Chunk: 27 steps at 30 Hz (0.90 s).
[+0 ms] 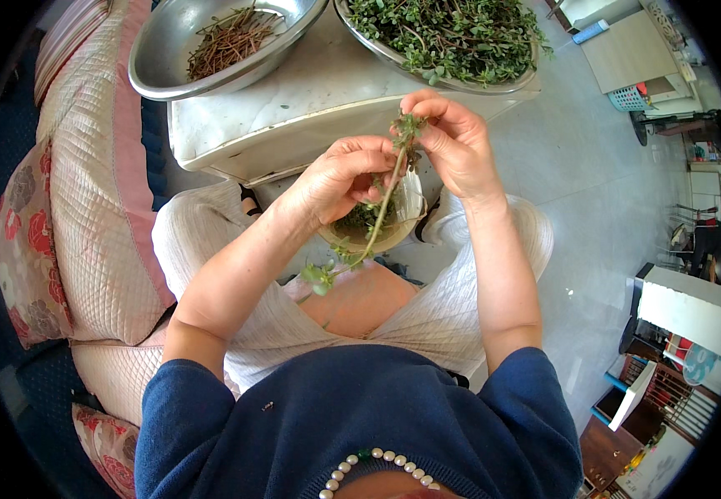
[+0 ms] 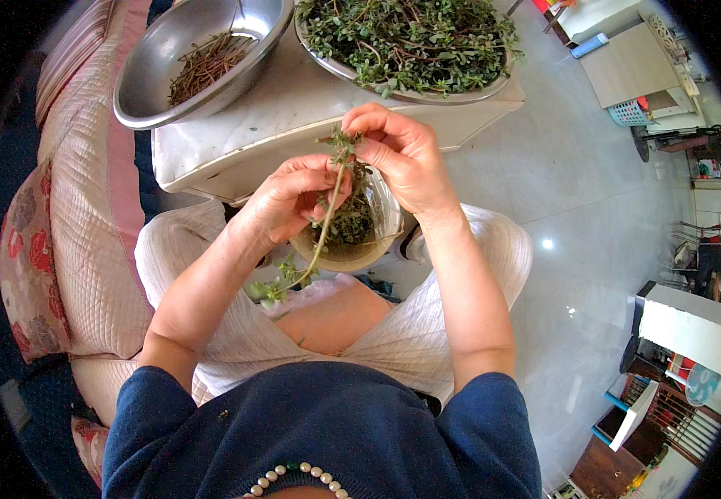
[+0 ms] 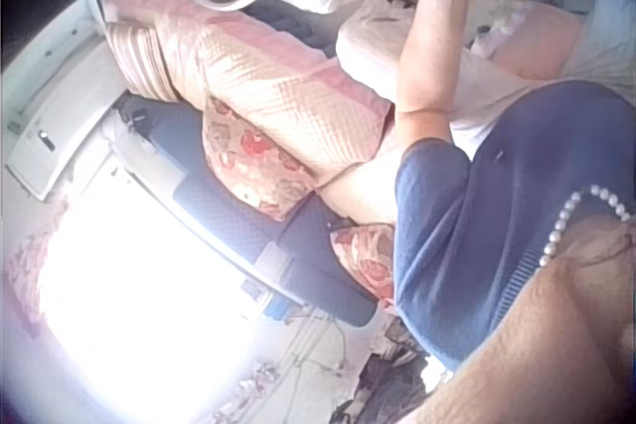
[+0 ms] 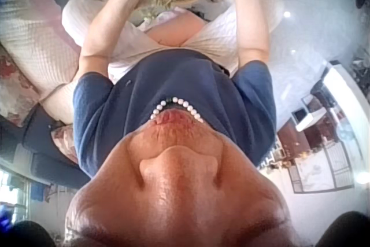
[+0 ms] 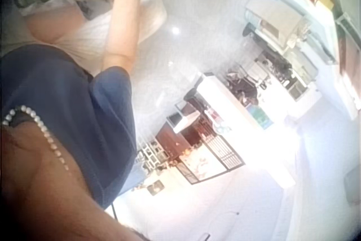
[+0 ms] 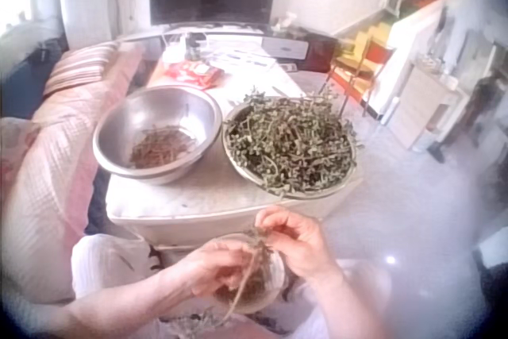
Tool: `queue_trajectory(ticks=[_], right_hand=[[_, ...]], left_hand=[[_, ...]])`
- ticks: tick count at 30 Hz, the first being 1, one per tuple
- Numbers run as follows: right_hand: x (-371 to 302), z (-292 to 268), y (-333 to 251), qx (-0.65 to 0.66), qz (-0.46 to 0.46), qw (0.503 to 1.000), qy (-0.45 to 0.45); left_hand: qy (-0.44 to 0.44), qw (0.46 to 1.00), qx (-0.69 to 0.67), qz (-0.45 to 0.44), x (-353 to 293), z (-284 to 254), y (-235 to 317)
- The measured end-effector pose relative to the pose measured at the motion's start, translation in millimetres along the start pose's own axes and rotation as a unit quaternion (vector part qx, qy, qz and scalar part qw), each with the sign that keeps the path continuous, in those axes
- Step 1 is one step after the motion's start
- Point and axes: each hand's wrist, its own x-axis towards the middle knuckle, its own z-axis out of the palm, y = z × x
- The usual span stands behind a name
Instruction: The person sits cross-legged on the floor and strips leaves from green herb stems by hand. They place the separated leaves into a small bowl held between their legs and discard the bare stems into a larger metal bowl on the table.
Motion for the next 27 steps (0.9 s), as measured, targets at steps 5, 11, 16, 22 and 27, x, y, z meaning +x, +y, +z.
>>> queue_trajectory(ticks=[5,11,16,22,27], right_hand=[[1,7,-1,-0.023,-0.021,1.0,-0.004],[0,5,1,0.012,-0.02,1.0,0.004],[1,-4,-4,0.049,-0.047,0.998,0.015],[0,-9,-17,0.041,-0.027,0.998,0.049],[-1,-14,-32,-0.053,0.02,0.996,0.073]], left_hand=[[-0.02,0.999,0.041,0.016,1,-5,0],[-0.029,0.994,0.097,0.051,-3,-1,6],[-0.06,0.992,0.101,0.051,-2,-7,3],[-0.062,0.998,-0.005,0.017,-2,-8,6],[-0.074,0.991,-0.11,0.03,-2,-16,10]])
